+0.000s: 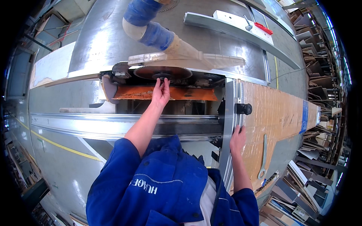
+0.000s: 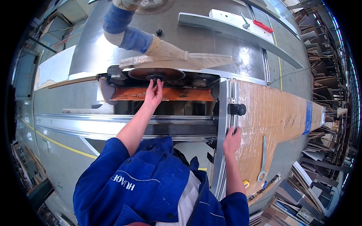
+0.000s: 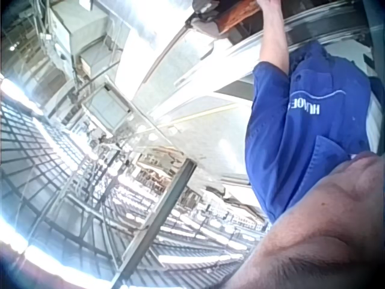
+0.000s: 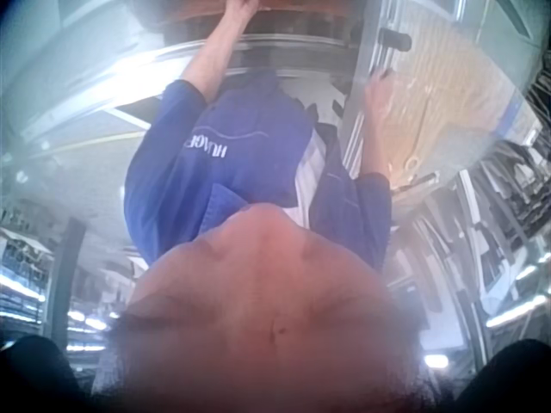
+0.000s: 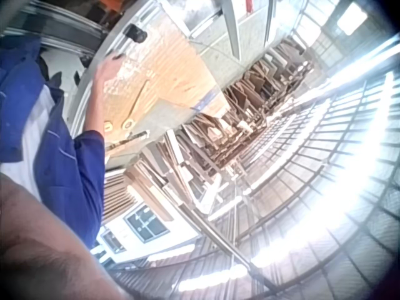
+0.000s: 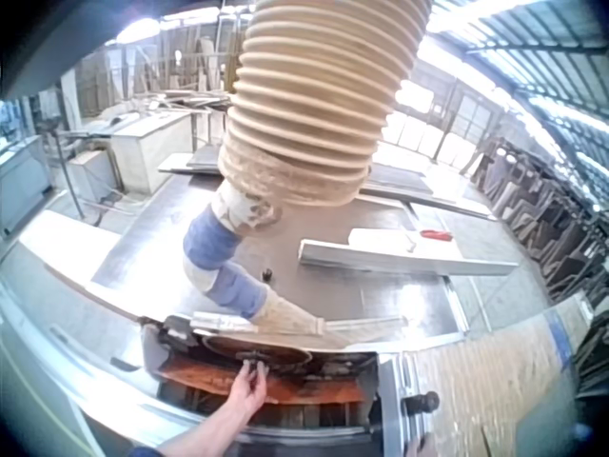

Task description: The person removes a circular saw blade from a table saw, places it on the table, and installs a new blade. They secure the blade with a nut and tighten it using a wrench. The person then adjusts the saw's fence and moves a long piece of wood.

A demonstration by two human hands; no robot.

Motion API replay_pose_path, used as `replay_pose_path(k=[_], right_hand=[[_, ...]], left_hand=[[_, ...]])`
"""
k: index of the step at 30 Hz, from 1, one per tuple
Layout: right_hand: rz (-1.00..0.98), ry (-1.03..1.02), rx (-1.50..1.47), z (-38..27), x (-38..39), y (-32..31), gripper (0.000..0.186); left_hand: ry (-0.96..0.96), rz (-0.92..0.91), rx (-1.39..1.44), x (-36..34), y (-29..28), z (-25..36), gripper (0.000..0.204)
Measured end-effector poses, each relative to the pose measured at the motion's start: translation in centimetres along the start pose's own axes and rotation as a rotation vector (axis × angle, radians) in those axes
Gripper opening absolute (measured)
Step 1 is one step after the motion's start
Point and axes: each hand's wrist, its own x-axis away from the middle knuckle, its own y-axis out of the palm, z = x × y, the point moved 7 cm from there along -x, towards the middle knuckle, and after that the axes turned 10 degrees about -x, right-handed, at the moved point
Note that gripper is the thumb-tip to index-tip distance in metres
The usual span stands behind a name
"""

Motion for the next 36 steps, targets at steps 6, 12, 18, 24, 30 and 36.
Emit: replay_pose_path(k=[6,12,18,24,30,36], right_hand=[[-0.009,-0.002,0.013,-0.1,0.0,0.0,0.061],[-0.039,0.031,0.015,-1.0,0.3,-0.4,0.060],[-0.013,0.018,0.006,-1.0,0.5,-0.6,0.058],[0.008,-0.038,-0.003,-0.5,-0.2,0.0,0.056],[0.001,0.008,0.011,0.2,-0.1,0.0,0.059],[0.005,-0.002,-0.008,-0.5,0.0,-0.1,0.055]], left_hand=[[0.007,-0.019,0.051,-0.7,-0.1,0.0,0.053],[0.113,0.029,-0.015,-1.0,0.0,0.5,0.055],[-0.023,0.071,0.054,-1.7,0.0,0.5,0.059],[0.006,-0.007,0.055,-3.1,-0.7,2.1,0.062],[0.085,-0.067,-0.023,0.0,1.5,-0.1,0.041],[0.017,-0.166,0.033,-0.8,0.5,0.2,0.037]])
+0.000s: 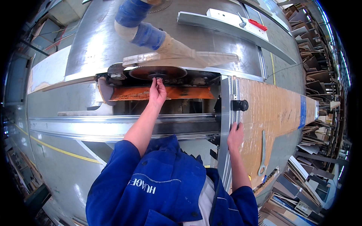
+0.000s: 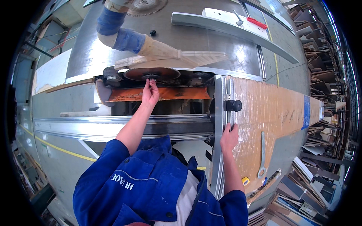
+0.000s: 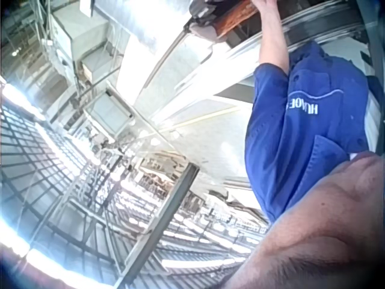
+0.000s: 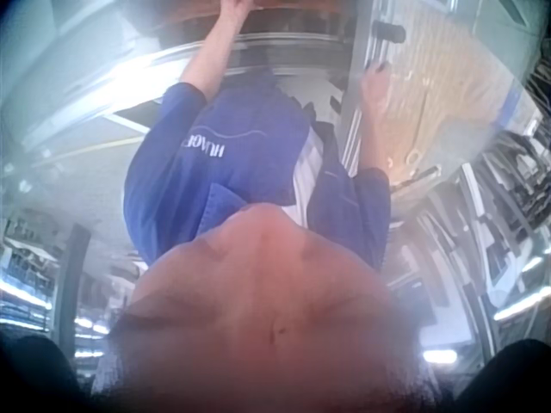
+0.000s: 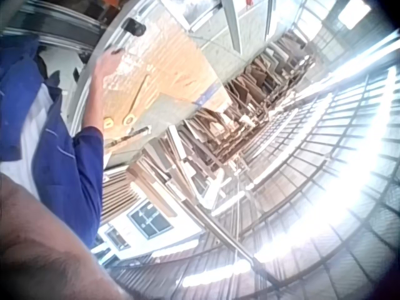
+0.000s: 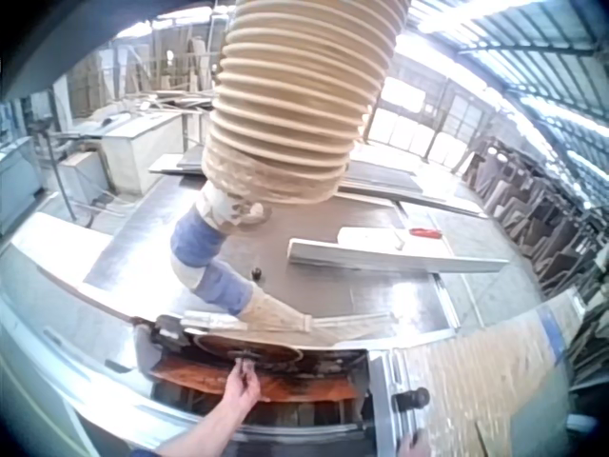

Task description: The person removes a circular saw blade from a table saw, places it on the table, and installs a new blade. They secure the blade with a nut and tighten it using a wrench. The person then adjusts the saw's fence and moves a long piece of wood.

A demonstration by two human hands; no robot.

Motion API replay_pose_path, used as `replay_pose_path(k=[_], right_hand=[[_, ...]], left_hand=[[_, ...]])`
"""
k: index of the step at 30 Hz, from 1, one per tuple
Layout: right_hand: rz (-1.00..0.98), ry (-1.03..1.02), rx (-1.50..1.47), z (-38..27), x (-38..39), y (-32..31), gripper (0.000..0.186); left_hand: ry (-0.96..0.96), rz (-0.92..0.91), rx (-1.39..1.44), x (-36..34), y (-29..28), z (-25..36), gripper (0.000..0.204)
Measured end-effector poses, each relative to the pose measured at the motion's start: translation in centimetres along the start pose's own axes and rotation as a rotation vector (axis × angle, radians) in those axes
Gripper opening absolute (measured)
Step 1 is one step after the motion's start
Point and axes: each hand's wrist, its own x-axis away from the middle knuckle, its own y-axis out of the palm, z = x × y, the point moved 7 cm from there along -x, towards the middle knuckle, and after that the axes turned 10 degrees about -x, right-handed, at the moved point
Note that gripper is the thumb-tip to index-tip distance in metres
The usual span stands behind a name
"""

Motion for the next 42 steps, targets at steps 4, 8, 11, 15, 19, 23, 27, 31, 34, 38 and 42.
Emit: replay_pose_path(k=[4,8,11,15,19,23,27,31,34,38,42], right_hand=[[0.017,-0.010,0.007,0.4,0.1,-0.1,0.054],[0.012,-0.011,-0.005,0.1,0.1,0.0,0.056],[0.005,-0.024,-0.002,-0.7,0.1,-0.1,0.057],[0.032,-0.031,0.015,0.7,-0.2,0.1,0.057],[0.024,-0.016,0.011,0.5,-0.1,0.2,0.056],[0.061,-0.068,0.017,1.1,-0.3,0.3,0.057],[0.038,-0.032,0.019,1.0,-0.1,0.2,0.058],[0.024,-0.038,-0.001,0.7,-0.1,0.2,0.058],[-0.018,0.014,0.007,-0.6,0.2,-0.1,0.059],[-0.011,0.040,0.003,0.0,0.3,-0.2,0.059],[-0.019,0.030,0.006,-0.5,0.3,-0.3,0.059]], left_hand=[[-0.090,0.091,-0.123,0.3,-0.2,-1.1,0.056],[-0.172,0.130,-0.177,-0.4,-0.1,-1.4,0.076],[-0.187,0.096,-0.289,-0.9,-0.4,-0.6,0.080],[-0.008,0.475,-0.549,0.9,0.7,-1.1,0.068],[0.283,0.327,-0.753,2.6,2.4,-0.3,0.041],[0.421,0.297,-0.797,2.4,1.6,0.7,0.046],[0.263,0.240,-0.709,1.3,-0.2,0.3,0.041],[0.029,0.191,-0.522,-0.5,-2.1,0.4,0.075],[-0.022,0.202,-0.478,-0.8,-2.2,0.5,0.076],[0.166,0.347,-0.711,1.8,0.9,-1.3,0.057],[0.467,0.275,-0.864,1.7,1.3,0.9,0.038]])
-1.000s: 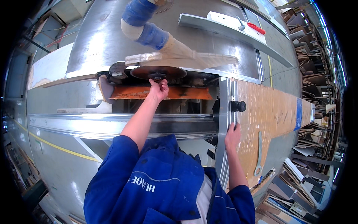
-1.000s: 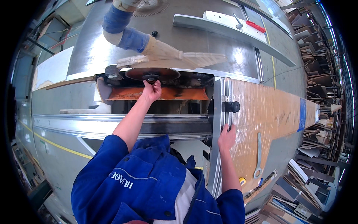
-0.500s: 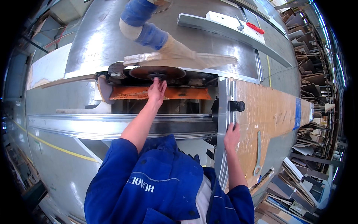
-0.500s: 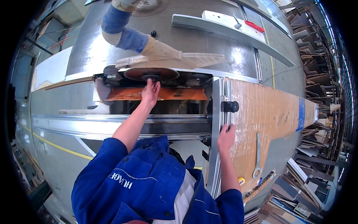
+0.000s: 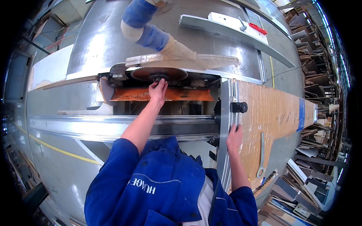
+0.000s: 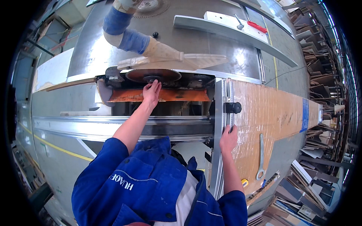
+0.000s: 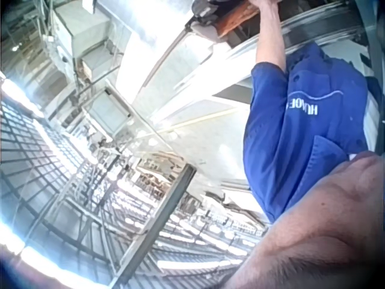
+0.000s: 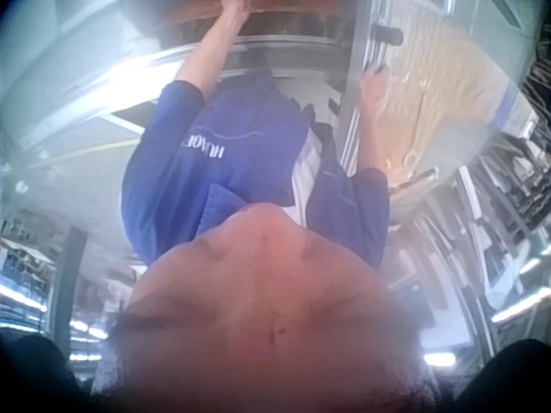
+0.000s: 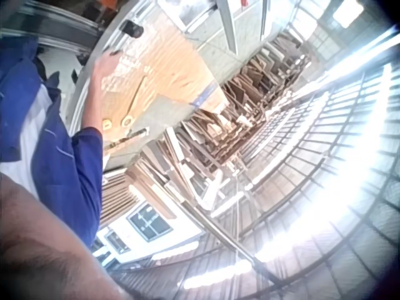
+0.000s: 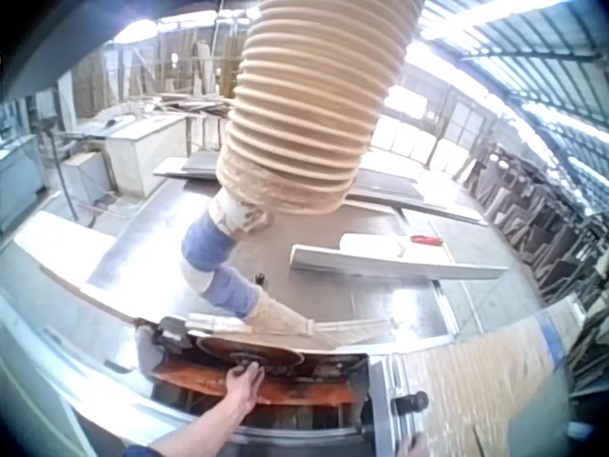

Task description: The person removes a circular saw blade from a table saw, places it on the table, and installs a new blade. They secure the blade with a nut and tighten it using a wrench. The person then adjusts the saw's fence and moves a long piece of wood.

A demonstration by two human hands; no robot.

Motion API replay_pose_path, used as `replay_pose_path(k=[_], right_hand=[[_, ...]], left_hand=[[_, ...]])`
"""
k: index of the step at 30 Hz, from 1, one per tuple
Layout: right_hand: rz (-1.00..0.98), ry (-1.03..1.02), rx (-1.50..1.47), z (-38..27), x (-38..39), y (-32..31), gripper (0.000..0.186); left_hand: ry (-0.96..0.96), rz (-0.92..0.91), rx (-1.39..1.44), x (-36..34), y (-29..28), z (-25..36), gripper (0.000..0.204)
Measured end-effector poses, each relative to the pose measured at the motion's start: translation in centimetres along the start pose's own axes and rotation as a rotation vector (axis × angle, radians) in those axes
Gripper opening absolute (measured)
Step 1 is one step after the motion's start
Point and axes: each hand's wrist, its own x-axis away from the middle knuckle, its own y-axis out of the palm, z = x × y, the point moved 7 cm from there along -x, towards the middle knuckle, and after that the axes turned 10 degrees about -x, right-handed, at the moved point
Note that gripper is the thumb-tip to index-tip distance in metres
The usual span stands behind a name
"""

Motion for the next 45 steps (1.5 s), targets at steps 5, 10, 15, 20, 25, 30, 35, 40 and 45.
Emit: replay_pose_path(k=[5,10,15,20,25,30,35,40,45], right_hand=[[0.039,-0.039,0.020,1.3,-0.3,0.2,0.058],[0.030,-0.055,0.016,1.4,-0.8,0.6,0.060],[-0.004,0.001,0.002,0.8,-0.6,0.4,0.060],[0.028,-0.026,0.005,1.4,-0.3,0.4,0.058],[0.010,-0.055,-0.003,-0.5,-0.1,0.1,0.057],[0.032,-0.036,0.003,0.7,-0.2,0.1,0.058],[0.052,-0.054,0.008,1.1,-0.5,0.4,0.057],[0.006,-0.055,0.012,0.1,-0.4,0.3,0.050],[0.054,-0.069,-0.035,1.0,-0.2,0.2,0.048]], left_hand=[[-0.293,-0.198,0.188,-0.2,0.5,-2.4,0.044],[-0.451,-0.327,0.359,-1.8,0.0,-3.8,0.068],[-0.289,-0.075,0.028,0.6,0.8,-1.5,0.050],[-0.010,-0.019,-0.038,0.2,0.5,-0.2,0.037],[-0.467,-0.185,0.329,-3.1,-0.5,-3.6,0.078],[-0.488,-0.051,0.154,0.2,1.4,-2.1,0.076],[0.019,0.006,-0.082,-0.6,0.1,0.0,0.035],[-0.382,-0.083,0.273,-3.0,-2.1,-2.5,0.056],[-0.380,-0.098,0.067,-0.7,0.9,-1.2,0.068]])
